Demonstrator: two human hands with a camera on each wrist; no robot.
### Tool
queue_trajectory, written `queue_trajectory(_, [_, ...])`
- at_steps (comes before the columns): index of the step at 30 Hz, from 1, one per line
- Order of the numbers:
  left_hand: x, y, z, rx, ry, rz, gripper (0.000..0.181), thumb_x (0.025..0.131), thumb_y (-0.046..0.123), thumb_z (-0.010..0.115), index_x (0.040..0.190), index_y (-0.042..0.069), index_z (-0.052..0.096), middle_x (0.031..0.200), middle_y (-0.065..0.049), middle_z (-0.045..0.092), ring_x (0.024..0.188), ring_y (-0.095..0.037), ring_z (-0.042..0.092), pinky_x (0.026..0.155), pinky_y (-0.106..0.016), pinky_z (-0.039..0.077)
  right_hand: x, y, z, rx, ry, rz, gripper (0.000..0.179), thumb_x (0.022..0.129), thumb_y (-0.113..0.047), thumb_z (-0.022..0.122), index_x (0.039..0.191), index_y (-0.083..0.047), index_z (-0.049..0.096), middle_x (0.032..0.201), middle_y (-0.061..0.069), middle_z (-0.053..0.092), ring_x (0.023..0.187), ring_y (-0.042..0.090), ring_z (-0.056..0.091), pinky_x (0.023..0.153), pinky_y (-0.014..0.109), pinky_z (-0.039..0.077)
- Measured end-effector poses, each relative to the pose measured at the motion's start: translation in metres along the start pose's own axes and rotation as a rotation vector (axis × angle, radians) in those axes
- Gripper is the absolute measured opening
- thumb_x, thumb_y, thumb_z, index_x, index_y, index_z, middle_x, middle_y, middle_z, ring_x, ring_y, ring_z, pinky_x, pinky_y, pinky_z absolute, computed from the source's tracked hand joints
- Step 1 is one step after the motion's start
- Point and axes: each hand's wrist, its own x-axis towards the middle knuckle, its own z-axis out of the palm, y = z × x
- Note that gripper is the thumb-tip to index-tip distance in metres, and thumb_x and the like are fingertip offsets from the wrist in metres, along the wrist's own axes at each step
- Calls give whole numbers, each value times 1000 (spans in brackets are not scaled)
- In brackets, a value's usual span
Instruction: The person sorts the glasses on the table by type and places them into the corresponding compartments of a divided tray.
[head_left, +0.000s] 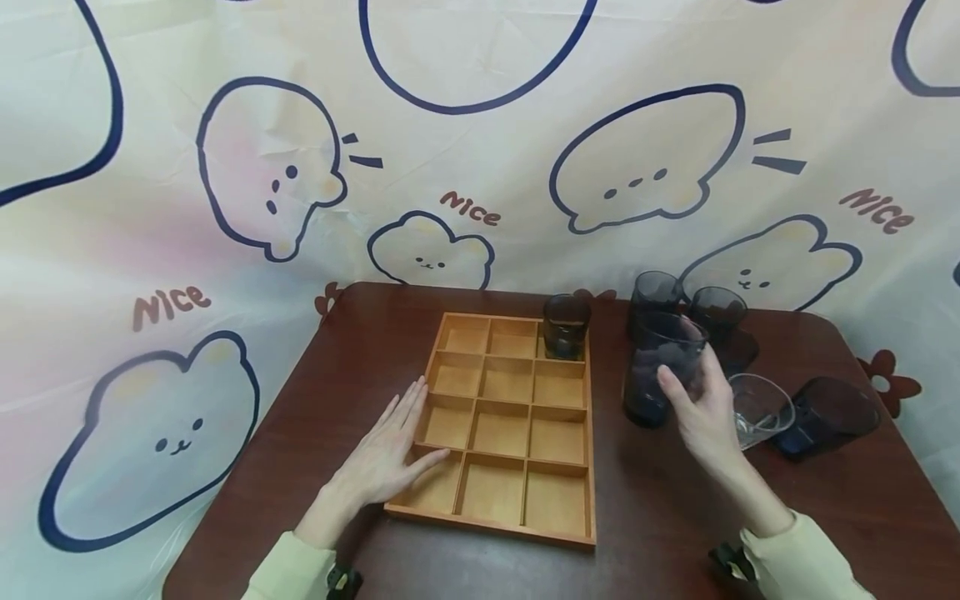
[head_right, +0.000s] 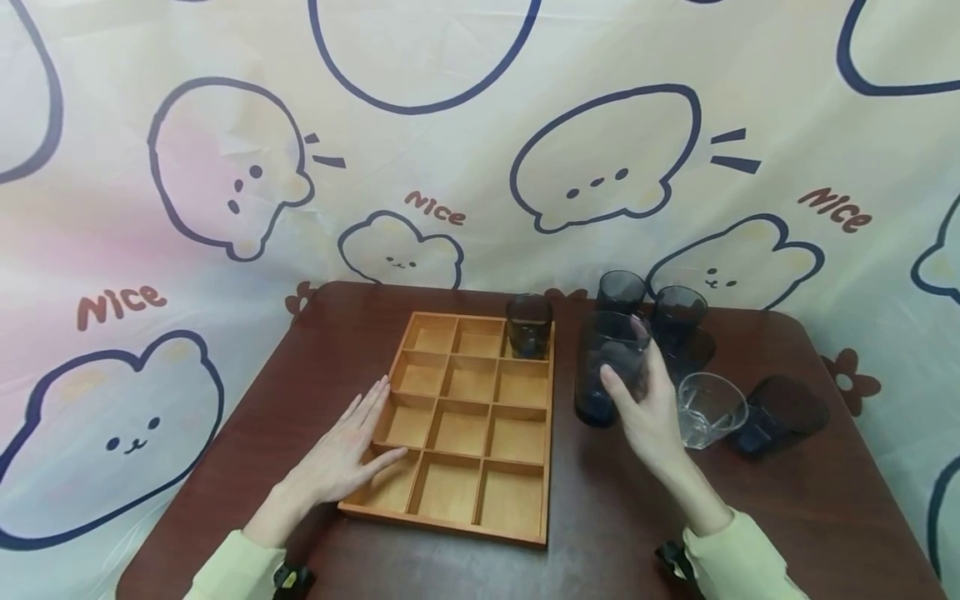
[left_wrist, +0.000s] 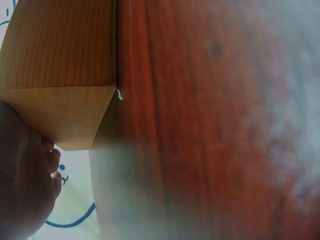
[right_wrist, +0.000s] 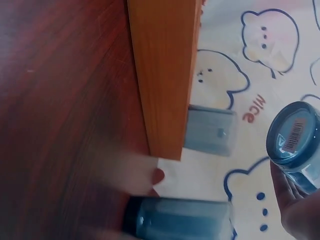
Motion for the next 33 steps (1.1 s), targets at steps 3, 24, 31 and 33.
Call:
queue_trajectory(3, [2, 0, 0, 4, 1, 7, 108, 103, 63, 64, 175, 0, 15, 187, -13, 11, 174, -31, 19, 141, -56, 23, 12, 7, 12, -2, -40, -7, 68, 108, 1, 60, 171, -12, 39, 137, -32, 60, 111, -15, 65, 89, 3, 54])
queue_trajectory(24, [-1, -3, 4, 6, 9, 14, 106, 104, 62, 64, 175, 0, 15, 187, -13, 12, 173, -31, 20, 139, -57, 24, 41, 48, 81, 83, -176, 100, 85, 103, -10, 74, 173, -14, 25, 162, 24, 55, 135, 25, 61, 101, 4, 49])
queue_trajectory(31, [1, -2, 2, 11, 17, 15, 106, 104, 61, 65, 175, -1, 16, 187, -14, 13, 173, -31, 20, 139, -58, 24, 33, 50, 91, 33, -228, 78, 87, 97, -11, 84, 167, -9, 32, 151, 24, 65, 132, 39, 68, 97, 6, 50])
queue_trajectory(33, [1, -3, 3, 15, 22, 19, 106, 104, 62, 64, 175, -1, 16, 186, -15, 14, 173, -31, 20, 139, -58, 25, 30, 51, 93, 20, -249, 87, 87, 95, -12, 85, 165, -8, 32, 148, 24, 67, 129, 39, 70, 94, 8, 52])
